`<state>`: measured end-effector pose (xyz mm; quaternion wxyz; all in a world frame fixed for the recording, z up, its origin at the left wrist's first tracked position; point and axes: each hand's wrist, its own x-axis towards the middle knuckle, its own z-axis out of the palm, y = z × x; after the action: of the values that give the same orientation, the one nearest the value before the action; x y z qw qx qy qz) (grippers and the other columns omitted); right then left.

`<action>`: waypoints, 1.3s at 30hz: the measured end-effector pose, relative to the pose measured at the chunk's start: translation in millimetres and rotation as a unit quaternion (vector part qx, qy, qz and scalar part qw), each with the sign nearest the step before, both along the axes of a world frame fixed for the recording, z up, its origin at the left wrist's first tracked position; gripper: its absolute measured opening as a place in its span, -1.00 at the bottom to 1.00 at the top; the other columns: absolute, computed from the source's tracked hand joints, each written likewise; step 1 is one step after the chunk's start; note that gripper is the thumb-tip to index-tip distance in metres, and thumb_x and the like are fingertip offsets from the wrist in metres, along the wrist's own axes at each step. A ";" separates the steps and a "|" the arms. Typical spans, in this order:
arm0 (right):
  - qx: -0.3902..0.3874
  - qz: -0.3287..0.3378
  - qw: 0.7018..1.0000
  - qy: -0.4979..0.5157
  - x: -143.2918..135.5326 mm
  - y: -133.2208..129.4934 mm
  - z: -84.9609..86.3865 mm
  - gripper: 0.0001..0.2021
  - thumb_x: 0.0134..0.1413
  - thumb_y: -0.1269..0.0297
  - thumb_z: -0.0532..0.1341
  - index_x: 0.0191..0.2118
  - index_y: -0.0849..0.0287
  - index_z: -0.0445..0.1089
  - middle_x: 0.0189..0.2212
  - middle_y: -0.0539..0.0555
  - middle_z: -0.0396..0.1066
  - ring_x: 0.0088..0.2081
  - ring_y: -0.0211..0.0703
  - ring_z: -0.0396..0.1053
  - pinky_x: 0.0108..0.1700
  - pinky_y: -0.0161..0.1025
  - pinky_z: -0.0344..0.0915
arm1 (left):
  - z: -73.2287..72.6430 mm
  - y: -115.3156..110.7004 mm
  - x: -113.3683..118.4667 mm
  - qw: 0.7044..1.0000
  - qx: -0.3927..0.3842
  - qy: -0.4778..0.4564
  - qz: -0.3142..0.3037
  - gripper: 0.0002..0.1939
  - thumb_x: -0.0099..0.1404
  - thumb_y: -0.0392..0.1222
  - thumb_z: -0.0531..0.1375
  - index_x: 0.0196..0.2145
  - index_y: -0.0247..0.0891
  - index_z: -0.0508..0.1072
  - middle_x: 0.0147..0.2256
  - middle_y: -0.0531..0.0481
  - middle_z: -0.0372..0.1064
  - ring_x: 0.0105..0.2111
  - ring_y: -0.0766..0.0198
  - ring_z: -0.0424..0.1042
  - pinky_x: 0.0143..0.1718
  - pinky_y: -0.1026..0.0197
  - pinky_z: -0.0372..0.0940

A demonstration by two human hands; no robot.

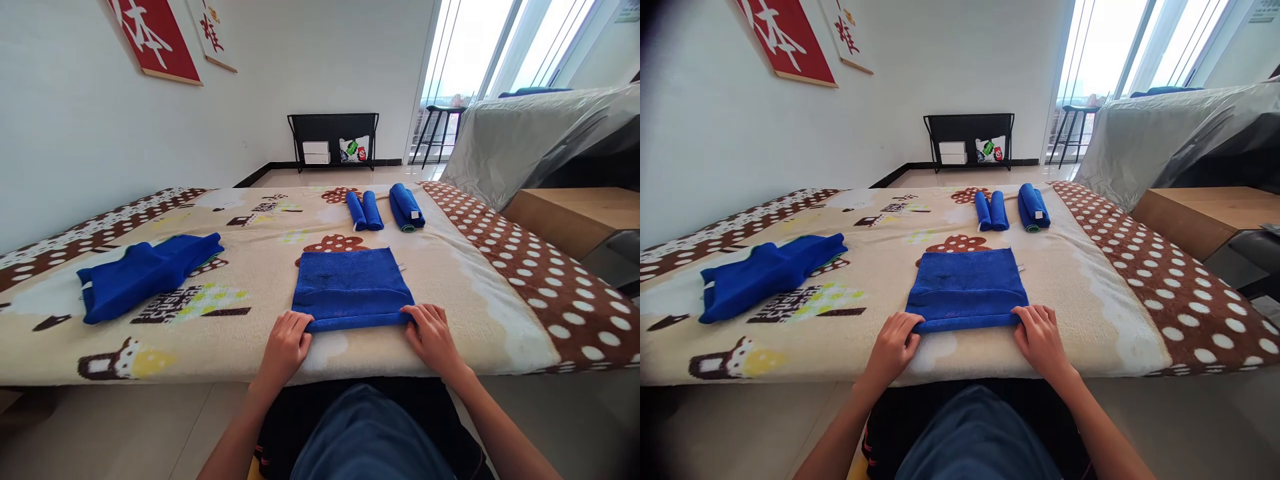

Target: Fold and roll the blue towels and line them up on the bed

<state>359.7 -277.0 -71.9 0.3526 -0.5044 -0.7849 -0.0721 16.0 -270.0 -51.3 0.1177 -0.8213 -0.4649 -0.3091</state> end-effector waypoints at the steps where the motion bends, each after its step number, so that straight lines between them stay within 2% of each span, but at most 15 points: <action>1: -0.002 -0.004 1.000 0.003 -1.6 -0.9 0.7 -0.75 0.23 0.47 0.05 -0.04 0.17 0.37 -0.21 0.06 0.47 -0.11 -0.12 0.34 0.07 -0.08 0.10 | 1.7 0.9 0.2 1.000 -0.005 -0.006 -0.002 -0.69 0.23 -0.50 0.03 -0.17 -0.23 0.43 -0.27 -0.04 0.46 -0.23 0.15 0.41 -0.12 0.11 0.32; 9: -0.050 0.020 0.999 0.007 -1.1 -18.6 9.8 -0.77 0.21 0.45 0.02 -0.16 0.12 0.40 -0.29 0.02 0.46 -0.17 -0.14 0.32 0.08 -0.07 0.03 | 9.7 -16.2 -6.5 0.999 -0.037 0.008 -0.002 -0.71 0.21 -0.50 -0.01 -0.25 -0.20 0.38 -0.36 -0.02 0.41 -0.32 0.17 0.39 -0.23 0.13 0.28; 11: -0.048 -0.010 0.999 -0.011 -5.3 -19.1 11.4 -0.78 0.20 0.44 0.04 -0.19 0.12 0.42 -0.30 0.03 0.47 -0.16 -0.12 0.33 0.08 -0.04 0.03 | 10.4 -18.0 -3.9 0.998 -0.053 0.035 0.029 -0.73 0.21 -0.50 -0.01 -0.29 -0.21 0.38 -0.38 -0.01 0.40 -0.34 0.15 0.39 -0.26 0.11 0.26; 13: -0.028 -0.074 0.996 -0.033 -14.6 -17.4 12.1 -0.81 0.18 0.44 0.08 -0.24 0.13 0.43 -0.30 0.05 0.48 -0.14 -0.07 0.35 0.10 0.02 0.01 | 11.5 -18.0 4.4 0.993 -0.056 0.069 0.076 -0.74 0.24 -0.50 0.00 -0.30 -0.22 0.39 -0.40 -0.03 0.41 -0.34 0.12 0.40 -0.22 0.04 0.26; 16: 0.015 -0.134 0.990 -0.052 -38.3 -14.4 11.7 -0.79 0.17 0.46 0.11 -0.18 0.15 0.47 -0.13 0.14 0.51 -0.03 0.01 0.37 0.16 0.09 0.00 | 13.2 -17.7 29.0 0.984 -0.032 0.089 0.154 -0.72 0.28 -0.50 0.00 -0.27 -0.24 0.44 -0.35 -0.10 0.44 -0.26 0.02 0.44 -0.07 -0.13 0.24; 18: 0.024 -0.068 0.996 -0.051 -57.3 -13.3 10.6 -0.65 0.18 0.51 0.07 0.01 0.16 0.44 0.02 0.15 0.48 0.09 -0.03 0.36 0.21 0.03 0.04 | 12.7 -17.9 51.0 0.989 -0.007 0.080 0.127 -0.68 0.28 -0.50 0.00 -0.16 -0.27 0.46 -0.21 -0.17 0.49 -0.11 -0.01 0.46 0.06 -0.16 0.21; 20: 0.013 0.027 0.998 -0.052 -73.1 -12.6 9.4 -0.53 0.20 0.55 0.02 0.18 0.17 0.35 0.13 0.11 0.42 0.18 -0.11 0.31 0.25 -0.05 0.08 | 9.8 -17.4 71.0 0.997 0.006 0.074 0.030 -0.59 0.31 -0.49 -0.01 0.02 -0.29 0.43 -0.04 -0.17 0.49 0.02 0.06 0.44 0.15 -0.07 0.20; 22: -0.007 0.068 0.996 -0.057 -79.8 -11.2 8.4 -0.53 0.26 0.50 -0.01 0.24 0.19 0.30 0.19 0.09 0.38 0.22 -0.15 0.29 0.27 -0.08 0.11 | 5.0 -15.6 81.8 0.997 -0.003 0.073 -0.037 -0.57 0.39 -0.42 -0.02 0.15 -0.28 0.37 0.09 -0.13 0.46 0.11 0.13 0.41 0.19 0.01 0.21; 23: -0.014 0.060 0.996 -0.059 -78.4 -10.2 8.0 -0.55 0.30 0.45 0.00 0.25 0.20 0.30 0.20 0.10 0.37 0.23 -0.14 0.28 0.28 -0.07 0.12 | 2.3 -14.4 82.0 0.997 -0.011 0.069 -0.039 -0.59 0.43 -0.36 -0.02 0.18 -0.27 0.35 0.13 -0.12 0.44 0.13 0.14 0.40 0.19 0.02 0.22; 26: -0.022 -0.009 0.998 -0.063 -57.6 -7.4 7.0 -0.62 0.39 0.28 0.01 0.22 0.20 0.34 0.20 0.12 0.37 0.23 -0.09 0.30 0.29 -0.02 0.13 | -4.4 -11.4 62.7 0.998 -0.027 0.054 0.023 -0.61 0.50 -0.19 0.00 0.21 -0.26 0.35 0.18 -0.15 0.40 0.17 0.09 0.38 0.17 -0.03 0.22; 29: -0.016 -0.078 0.994 -0.078 -30.9 -7.3 6.6 -0.63 0.41 0.24 0.01 0.17 0.21 0.39 0.17 0.16 0.39 0.21 -0.01 0.33 0.27 0.05 0.14 | -7.1 -12.4 33.7 0.996 -0.023 0.048 0.077 -0.62 0.50 -0.17 0.00 0.18 -0.26 0.39 0.16 -0.18 0.41 0.16 0.05 0.40 0.17 -0.09 0.20; 31: -0.007 -0.112 0.990 -0.085 -24.8 -8.7 7.5 -0.64 0.40 0.25 0.03 0.12 0.25 0.42 0.13 0.21 0.43 0.19 0.06 0.35 0.28 0.12 0.11 | -6.2 -14.7 25.9 0.993 -0.011 0.043 0.106 -0.64 0.49 -0.18 0.01 0.13 -0.29 0.42 0.12 -0.21 0.44 0.13 0.00 0.42 0.18 -0.15 0.18; 34: 0.005 -0.094 0.993 -0.077 -42.4 -10.4 11.0 -0.67 0.36 0.34 0.04 0.08 0.26 0.46 0.10 0.20 0.45 0.19 0.04 0.35 0.31 0.11 0.08 | -1.4 -15.6 43.1 0.994 -0.002 0.040 0.105 -0.64 0.47 -0.27 -0.02 0.08 -0.32 0.46 0.04 -0.23 0.51 0.08 -0.01 0.47 0.22 -0.20 0.12; 37: -0.013 0.000 0.998 -0.068 -74.9 -8.4 14.2 -0.64 0.37 0.35 0.01 0.14 0.21 0.42 0.14 0.13 0.42 0.21 -0.08 0.34 0.29 -0.04 0.16 | 3.8 -11.2 77.4 0.997 -0.036 0.063 0.000 -0.60 0.45 -0.33 -0.04 0.12 -0.36 0.43 0.08 -0.21 0.48 0.11 0.09 0.45 0.20 -0.06 0.19; 39: -0.030 0.018 0.997 -0.068 -87.4 -4.5 14.4 -0.62 0.39 0.32 -0.01 0.18 0.21 0.39 0.17 0.13 0.40 0.21 -0.09 0.34 0.27 -0.05 0.19 | 5.1 -7.0 90.8 0.995 -0.058 0.070 -0.039 -0.59 0.47 -0.27 -0.03 0.16 -0.36 0.40 0.16 -0.19 0.41 0.17 0.12 0.40 0.16 0.00 0.25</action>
<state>272.3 -281.5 -57.5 0.2843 -0.4942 -0.8180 -0.0764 106.8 -277.0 -46.2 0.0898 -0.8639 -0.4402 -0.2276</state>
